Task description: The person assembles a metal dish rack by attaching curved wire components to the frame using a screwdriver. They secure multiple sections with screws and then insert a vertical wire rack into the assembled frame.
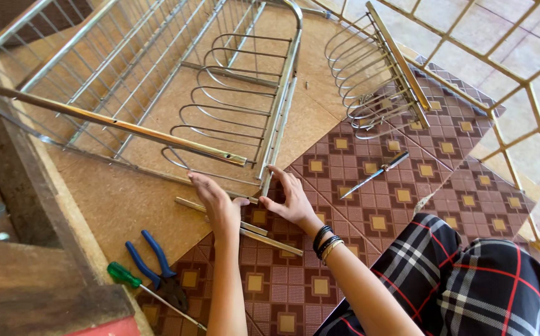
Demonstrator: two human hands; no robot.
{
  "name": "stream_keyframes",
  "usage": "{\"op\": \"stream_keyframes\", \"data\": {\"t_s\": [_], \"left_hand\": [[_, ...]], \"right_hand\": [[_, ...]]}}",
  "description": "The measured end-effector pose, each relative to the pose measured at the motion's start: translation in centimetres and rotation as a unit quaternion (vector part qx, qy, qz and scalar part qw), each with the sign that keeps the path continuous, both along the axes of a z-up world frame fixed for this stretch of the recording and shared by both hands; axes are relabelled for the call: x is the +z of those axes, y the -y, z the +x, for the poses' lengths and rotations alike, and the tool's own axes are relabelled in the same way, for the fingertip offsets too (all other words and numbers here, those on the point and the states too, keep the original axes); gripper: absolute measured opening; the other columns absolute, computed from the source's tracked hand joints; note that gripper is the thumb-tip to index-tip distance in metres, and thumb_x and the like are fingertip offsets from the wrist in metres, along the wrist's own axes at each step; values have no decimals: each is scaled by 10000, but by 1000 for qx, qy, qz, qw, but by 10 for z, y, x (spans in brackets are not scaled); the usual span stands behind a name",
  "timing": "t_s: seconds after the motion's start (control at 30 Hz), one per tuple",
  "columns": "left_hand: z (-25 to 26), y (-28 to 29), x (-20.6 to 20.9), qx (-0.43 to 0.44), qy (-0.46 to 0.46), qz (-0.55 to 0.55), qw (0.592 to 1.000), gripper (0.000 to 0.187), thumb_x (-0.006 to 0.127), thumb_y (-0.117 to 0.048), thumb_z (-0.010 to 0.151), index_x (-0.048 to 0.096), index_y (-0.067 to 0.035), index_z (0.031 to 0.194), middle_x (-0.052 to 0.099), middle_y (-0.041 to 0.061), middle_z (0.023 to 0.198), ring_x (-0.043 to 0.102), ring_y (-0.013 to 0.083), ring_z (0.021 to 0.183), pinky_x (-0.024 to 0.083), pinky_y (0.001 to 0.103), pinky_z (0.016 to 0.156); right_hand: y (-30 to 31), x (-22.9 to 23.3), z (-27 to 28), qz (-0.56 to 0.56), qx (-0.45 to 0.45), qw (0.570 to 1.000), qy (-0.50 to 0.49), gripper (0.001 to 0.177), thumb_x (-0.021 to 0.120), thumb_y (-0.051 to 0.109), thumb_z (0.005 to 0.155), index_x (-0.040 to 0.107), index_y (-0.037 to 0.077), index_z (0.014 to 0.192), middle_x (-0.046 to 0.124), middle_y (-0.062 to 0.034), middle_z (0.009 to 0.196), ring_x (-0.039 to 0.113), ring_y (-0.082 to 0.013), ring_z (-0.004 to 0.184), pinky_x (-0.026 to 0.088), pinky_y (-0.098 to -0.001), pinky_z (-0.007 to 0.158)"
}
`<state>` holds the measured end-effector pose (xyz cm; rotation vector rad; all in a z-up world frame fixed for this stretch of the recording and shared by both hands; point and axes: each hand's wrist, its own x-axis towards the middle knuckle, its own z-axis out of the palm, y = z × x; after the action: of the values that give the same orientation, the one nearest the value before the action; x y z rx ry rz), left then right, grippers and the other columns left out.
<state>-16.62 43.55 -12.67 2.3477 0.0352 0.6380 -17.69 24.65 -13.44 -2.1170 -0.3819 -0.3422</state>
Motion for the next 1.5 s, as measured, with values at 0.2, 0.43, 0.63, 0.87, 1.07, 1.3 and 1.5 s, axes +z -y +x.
{"op": "stream_keyframes", "data": {"t_s": [0.2, 0.43, 0.63, 0.87, 1.07, 1.3, 1.5], "left_hand": [[-18, 10, -21, 38, -18, 62, 997, 780, 905, -143, 709, 546, -122, 1400, 522, 192, 1374, 519, 366, 1286, 390, 472, 1119], [6, -24, -17, -168, -1, 159, 973, 381, 823, -354, 683, 733, -112, 964, 711, 56, 1006, 603, 294, 1082, 338, 512, 1119], [9, -26, -13, -187, -11, 210, 960, 351, 800, -379, 730, 737, -126, 965, 684, 50, 1004, 586, 295, 1089, 364, 484, 1116], [12, -28, -19, -183, -45, 203, 961, 326, 798, -366, 744, 725, -117, 940, 685, 14, 993, 619, 231, 1030, 483, 385, 921], [16, -22, -33, -193, -47, 211, 957, 367, 791, -416, 714, 737, -127, 933, 706, -5, 981, 641, 194, 992, 502, 360, 907], [21, -24, -45, -212, -45, 164, 962, 375, 810, -415, 707, 758, -121, 934, 745, 29, 985, 677, 205, 964, 539, 362, 856], [27, -31, -44, -220, -41, -172, 959, 296, 657, -366, 979, 730, -89, 909, 718, 38, 831, 662, 158, 666, 555, 312, 611]], "right_hand": [[-1, -8, -4, -17, -9, 1000, -20, 806, 742, 478, 888, 434, 64, 1507, 639, -169, 1304, 598, -285, 1240, 410, -431, 1086], [0, -5, -3, -5, -22, 999, -27, 816, 764, 484, 865, 456, 51, 1484, 636, -180, 1313, 578, -313, 1264, 421, -440, 1101], [-1, -16, 0, 30, -2, 999, 10, 826, 784, 450, 872, 436, 30, 1492, 597, -206, 1368, 548, -330, 1301, 411, -443, 1116], [-5, -31, 8, 190, -65, 977, -69, 398, 700, 306, 987, 502, 39, 1208, 626, -94, 1054, 654, -151, 909, 546, -307, 809], [-3, -46, 1, 155, -108, 982, 13, 206, 686, 167, 1017, 589, 21, 909, 641, -19, 770, 573, -78, 714, 484, -250, 660], [-3, -14, -33, -97, 89, 984, -120, 260, 702, 301, 829, 675, 43, 807, 700, -74, 744, 654, -189, 618, 535, -324, 593], [-37, 22, -54, -310, 99, 938, -116, 672, 794, 524, 786, 608, 25, 1195, 643, -151, 1053, 659, -318, 992, 574, -433, 726]]}}
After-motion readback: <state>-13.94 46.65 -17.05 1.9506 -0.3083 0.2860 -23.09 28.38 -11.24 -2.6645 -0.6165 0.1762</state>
